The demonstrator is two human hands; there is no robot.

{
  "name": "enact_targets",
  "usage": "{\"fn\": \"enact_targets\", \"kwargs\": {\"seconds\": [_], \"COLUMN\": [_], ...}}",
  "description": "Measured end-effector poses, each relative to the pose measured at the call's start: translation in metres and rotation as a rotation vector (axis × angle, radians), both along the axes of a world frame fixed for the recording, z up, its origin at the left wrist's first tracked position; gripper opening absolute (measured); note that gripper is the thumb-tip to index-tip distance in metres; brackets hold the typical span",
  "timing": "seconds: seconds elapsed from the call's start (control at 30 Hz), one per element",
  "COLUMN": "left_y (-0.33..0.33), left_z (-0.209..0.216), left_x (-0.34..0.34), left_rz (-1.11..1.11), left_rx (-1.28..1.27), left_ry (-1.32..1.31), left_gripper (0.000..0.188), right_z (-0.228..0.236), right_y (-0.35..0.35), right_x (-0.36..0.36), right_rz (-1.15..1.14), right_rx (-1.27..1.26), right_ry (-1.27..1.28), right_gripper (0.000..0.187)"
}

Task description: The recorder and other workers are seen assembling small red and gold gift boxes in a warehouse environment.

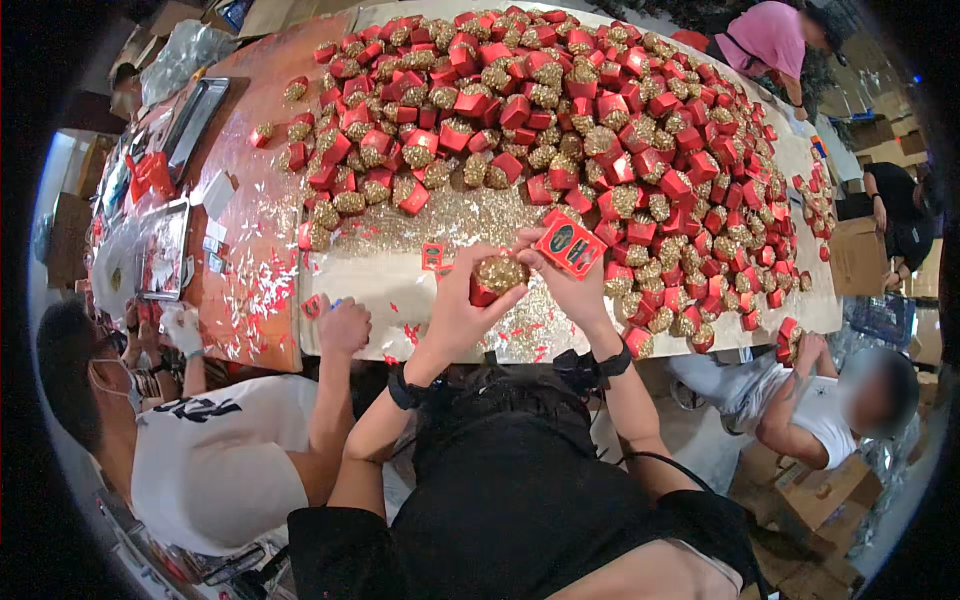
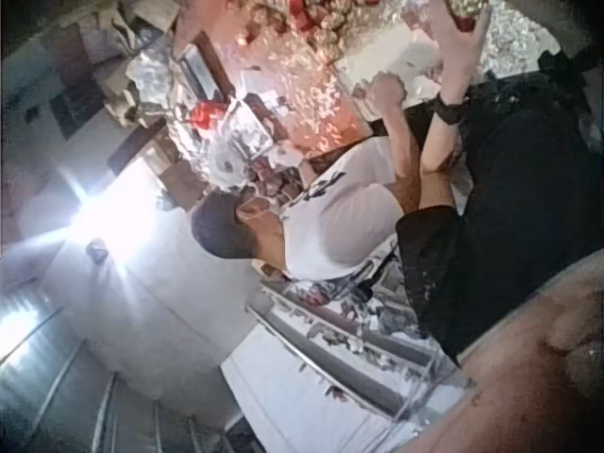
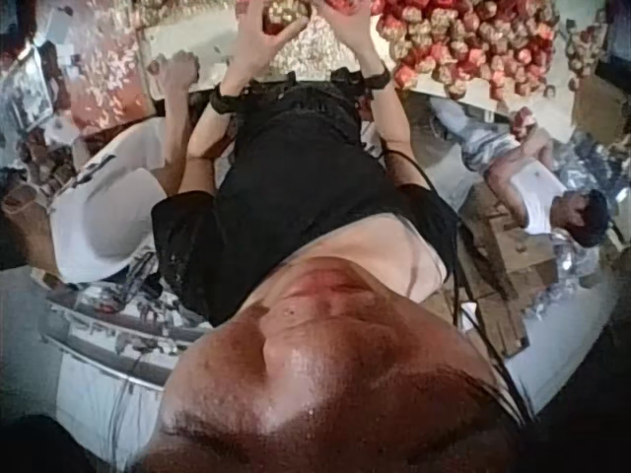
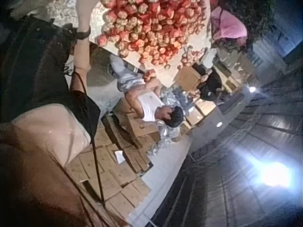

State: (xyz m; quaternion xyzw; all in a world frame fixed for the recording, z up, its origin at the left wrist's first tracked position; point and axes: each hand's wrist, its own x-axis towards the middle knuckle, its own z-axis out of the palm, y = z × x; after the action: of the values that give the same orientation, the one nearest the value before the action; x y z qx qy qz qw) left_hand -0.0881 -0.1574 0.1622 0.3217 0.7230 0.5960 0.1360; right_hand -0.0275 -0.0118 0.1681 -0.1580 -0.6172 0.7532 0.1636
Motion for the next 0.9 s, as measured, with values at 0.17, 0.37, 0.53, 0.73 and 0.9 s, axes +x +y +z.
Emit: {"fn": "enact_targets", "kwargs": {"seconds": [0.17, 0.37, 0.53, 0.73, 0.9], "left_y": [-0.004, -0.009, -0.008, -0.004, -0.002], "left_z": [0.001, -0.006, -0.003, -0.016, -0.008], "left_x": [0.013, 0.024, 0.021, 0.024, 0.032], "left_rz": [-0.014, -0.104, -0.144, -0.054, 0.019], "left_rx": [-0.016, -0.086, -0.129, -0.076, -0.12], "left_ry": [0.045, -0.037, -0.16, -0.166, -0.018], "left_gripper": [0.047, 0.046, 0.045, 0.043, 0.042], "right_z": [0.002, 0.01, 0.004, -0.017, -0.025], "right_y": [0.013, 0.034, 0.032, 0.017, 0.009], "right_x": [0.018, 0.029, 0.027, 0.026, 0.029], "right_rz": [0.161, 0.365, 0.346, 0.156, 0.062], "right_rx": [0.109, 0.152, 0.112, 0.16, 0.057], "right_ry": [-0.069, -0.263, -0.292, -0.113, -0.092], "right_gripper": [0.011, 0.015, 0.013, 0.018, 0.025]}}
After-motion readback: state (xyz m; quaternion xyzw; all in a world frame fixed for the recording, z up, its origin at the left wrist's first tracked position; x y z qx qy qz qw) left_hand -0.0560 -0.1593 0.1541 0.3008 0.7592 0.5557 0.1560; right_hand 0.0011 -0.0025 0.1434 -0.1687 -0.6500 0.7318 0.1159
